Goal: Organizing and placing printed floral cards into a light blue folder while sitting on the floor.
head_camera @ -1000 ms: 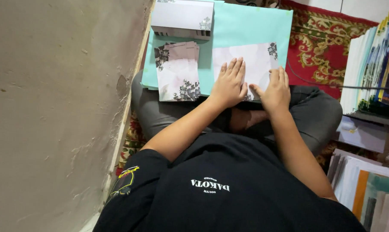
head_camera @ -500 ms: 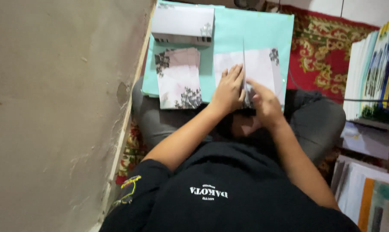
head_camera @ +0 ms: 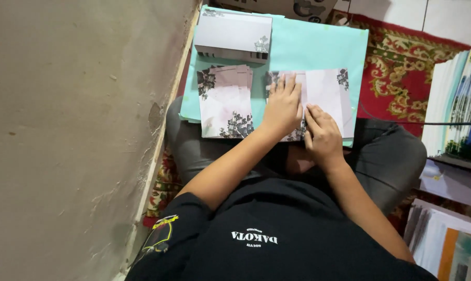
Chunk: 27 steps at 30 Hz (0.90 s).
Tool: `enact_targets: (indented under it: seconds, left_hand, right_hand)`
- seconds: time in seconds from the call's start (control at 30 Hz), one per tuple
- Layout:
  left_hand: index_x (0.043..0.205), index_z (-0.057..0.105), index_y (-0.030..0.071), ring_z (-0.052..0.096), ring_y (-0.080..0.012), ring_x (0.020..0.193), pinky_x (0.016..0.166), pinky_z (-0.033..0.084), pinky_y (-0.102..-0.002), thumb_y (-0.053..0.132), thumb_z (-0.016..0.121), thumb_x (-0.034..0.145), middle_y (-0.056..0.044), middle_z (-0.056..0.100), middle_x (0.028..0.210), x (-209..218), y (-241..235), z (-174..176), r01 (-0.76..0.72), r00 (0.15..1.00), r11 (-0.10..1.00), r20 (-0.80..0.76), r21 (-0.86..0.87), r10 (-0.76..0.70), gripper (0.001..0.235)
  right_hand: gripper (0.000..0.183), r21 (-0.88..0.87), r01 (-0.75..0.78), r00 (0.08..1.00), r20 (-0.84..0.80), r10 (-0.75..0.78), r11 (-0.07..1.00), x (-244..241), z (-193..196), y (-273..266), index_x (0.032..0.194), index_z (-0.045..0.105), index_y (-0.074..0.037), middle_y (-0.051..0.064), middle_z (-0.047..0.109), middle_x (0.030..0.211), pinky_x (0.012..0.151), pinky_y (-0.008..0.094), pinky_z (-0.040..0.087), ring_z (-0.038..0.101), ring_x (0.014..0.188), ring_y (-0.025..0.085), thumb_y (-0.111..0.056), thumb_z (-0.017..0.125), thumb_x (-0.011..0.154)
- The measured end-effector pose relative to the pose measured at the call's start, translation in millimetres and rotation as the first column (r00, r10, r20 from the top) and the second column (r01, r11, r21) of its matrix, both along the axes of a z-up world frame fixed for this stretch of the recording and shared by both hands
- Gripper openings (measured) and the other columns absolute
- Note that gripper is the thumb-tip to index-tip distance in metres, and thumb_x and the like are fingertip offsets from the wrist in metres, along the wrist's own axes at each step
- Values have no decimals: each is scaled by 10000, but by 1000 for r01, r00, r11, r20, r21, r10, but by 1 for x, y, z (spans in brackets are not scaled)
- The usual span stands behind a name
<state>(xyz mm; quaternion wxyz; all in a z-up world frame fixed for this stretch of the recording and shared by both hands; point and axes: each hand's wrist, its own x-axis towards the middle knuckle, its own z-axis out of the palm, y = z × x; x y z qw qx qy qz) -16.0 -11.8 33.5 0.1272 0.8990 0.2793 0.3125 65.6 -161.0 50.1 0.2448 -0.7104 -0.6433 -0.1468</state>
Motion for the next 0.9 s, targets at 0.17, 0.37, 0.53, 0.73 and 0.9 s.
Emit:
enact_targets:
  seconds: [0.17,0.37,0.53,0.73,0.9]
  left_hand:
    - [1421,560,24,518,-382,1384,1171,322,-543,204,526,891,-197,544,1484,8,8,-24,-9,1000,992,-28,125,12,562]
    - [1451,530,20,482,-357,1421,1203,276,-535,233,530,894,-184,507,1525,9,7,-31,-22,999,987,-30,156,27,596]
    - [1462,523,31,484,-342,1431,1195,291,-538,253,512,897,-174,517,1523,11,10,-32,-45,997,988,-59,146,54,608]
    - [1491,481,25,456,-363,1451,1203,241,-582,235,510,890,-191,491,1542,17,10,-39,-24,995,994,-92,105,34,638]
    - [1450,525,21,516,-439,1367,1136,319,-627,285,559,887,-239,542,1464,10,-19,-14,-4,993,982,-115,190,26,623]
  right_hand:
    - [581,-154,36,999,38,-30,987,4,-14,-9,1458,599,-35,132,561,1538,1163,439,399,532,1409,287,-148,534,891]
    - [629,-282,-16,1000,22,23,959,35,-11,42,1555,476,-6,198,474,1595,1137,550,372,457,1447,371,-106,493,934]
    - [621,-305,-34,999,-13,32,952,54,-20,71,1590,446,-48,151,419,1648,1184,547,290,374,1511,344,-155,436,978]
    - [674,-251,52,997,69,-36,967,22,-32,10,1593,421,-32,198,442,1620,1157,548,327,425,1470,378,-176,478,936]
    - [802,-311,65,998,24,-61,948,15,-36,-17,1641,325,-77,125,316,1700,1216,500,255,325,1536,314,-208,515,873]
